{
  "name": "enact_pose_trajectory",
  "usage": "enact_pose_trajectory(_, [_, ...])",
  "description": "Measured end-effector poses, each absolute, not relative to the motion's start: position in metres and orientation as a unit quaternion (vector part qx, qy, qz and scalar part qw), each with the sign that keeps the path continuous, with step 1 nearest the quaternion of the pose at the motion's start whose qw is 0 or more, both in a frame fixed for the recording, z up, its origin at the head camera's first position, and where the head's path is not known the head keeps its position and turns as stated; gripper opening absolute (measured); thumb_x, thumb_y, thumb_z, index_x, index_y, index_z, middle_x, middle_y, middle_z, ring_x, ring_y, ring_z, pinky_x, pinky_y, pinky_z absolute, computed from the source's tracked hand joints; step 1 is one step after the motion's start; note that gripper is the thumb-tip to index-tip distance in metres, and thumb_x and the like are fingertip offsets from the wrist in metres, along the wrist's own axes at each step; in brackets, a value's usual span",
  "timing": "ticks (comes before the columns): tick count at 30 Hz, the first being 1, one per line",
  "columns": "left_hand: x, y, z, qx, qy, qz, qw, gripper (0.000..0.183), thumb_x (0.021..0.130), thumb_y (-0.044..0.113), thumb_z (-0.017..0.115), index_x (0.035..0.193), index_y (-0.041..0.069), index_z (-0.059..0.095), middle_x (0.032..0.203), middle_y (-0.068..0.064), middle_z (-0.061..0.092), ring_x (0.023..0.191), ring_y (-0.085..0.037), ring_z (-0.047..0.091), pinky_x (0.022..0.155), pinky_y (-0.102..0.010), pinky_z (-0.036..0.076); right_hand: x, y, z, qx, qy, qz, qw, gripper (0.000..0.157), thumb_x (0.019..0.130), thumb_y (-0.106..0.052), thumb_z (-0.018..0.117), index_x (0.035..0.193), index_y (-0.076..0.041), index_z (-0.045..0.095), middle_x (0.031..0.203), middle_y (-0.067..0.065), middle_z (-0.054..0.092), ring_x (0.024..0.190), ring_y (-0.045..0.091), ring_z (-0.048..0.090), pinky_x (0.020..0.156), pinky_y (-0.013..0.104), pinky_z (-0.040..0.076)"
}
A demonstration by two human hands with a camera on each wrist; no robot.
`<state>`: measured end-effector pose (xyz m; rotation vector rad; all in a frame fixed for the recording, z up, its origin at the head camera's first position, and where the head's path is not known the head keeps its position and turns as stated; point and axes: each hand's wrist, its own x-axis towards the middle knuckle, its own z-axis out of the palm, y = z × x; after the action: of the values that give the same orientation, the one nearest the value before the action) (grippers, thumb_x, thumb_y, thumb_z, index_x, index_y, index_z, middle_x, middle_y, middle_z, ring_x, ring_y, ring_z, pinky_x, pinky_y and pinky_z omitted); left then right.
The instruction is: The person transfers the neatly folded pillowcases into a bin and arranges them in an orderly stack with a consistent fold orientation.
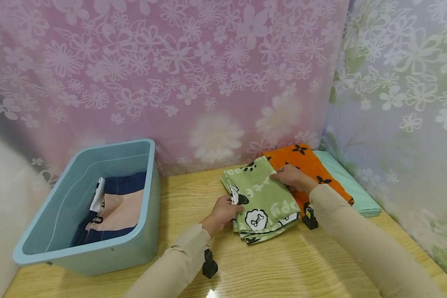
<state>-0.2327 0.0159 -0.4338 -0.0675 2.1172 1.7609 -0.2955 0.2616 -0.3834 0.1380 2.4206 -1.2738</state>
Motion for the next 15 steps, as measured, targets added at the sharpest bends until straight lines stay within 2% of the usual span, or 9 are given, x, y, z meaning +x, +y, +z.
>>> enact_pose_trajectory(5, [-0.233,0.014,-0.437,-0.045,0.725,0.656,0.204,0.046,0.089,-0.001,0.060,0.131,-0.005,0.042,0.115,-0.019,0.054,0.085,-0.027,0.065,0.067,-0.038,0.056,-0.292,0.261,-0.381,0.036,0.850,-0.475,0.222,0.037,0.099,-0.018,0.053,0.129,0.004,0.053,0.099,0.012,0.064,0.074,0.020,0.065,0.069,0.038,0.056])
enact_pose_trajectory(8, [-0.232,0.011,-0.436,-0.039,0.725,0.657,0.201,0.044,0.089,-0.002,0.060,0.129,-0.005,0.044,0.114,-0.019,0.055,0.084,-0.026,0.065,0.066,-0.038,0.056,-0.291,0.260,-0.377,0.019,0.843,-0.480,0.241,0.044,0.099,-0.015,0.052,0.138,0.005,0.043,0.108,0.017,0.062,0.078,0.023,0.066,0.071,0.040,0.056])
enact_pose_trajectory(11, [-0.230,0.007,-0.434,-0.027,0.730,0.654,0.198,0.044,0.089,-0.002,0.059,0.130,-0.004,0.045,0.117,-0.019,0.055,0.084,-0.025,0.064,0.066,-0.039,0.056,-0.288,0.260,-0.374,0.001,0.843,-0.478,0.245,0.054,0.099,-0.013,0.052,0.146,0.003,0.030,0.111,0.018,0.061,0.078,0.024,0.066,0.070,0.041,0.056])
enact_pose_trajectory(15, [-0.228,0.002,-0.429,-0.012,0.747,0.638,0.189,0.044,0.090,-0.002,0.057,0.132,-0.004,0.045,0.114,-0.016,0.055,0.081,-0.020,0.060,0.063,-0.035,0.054,-0.282,0.259,-0.372,-0.025,0.853,-0.472,0.223,0.062,0.100,-0.013,0.051,0.151,0.001,0.019,0.110,0.017,0.062,0.075,0.024,0.066,0.067,0.041,0.056])
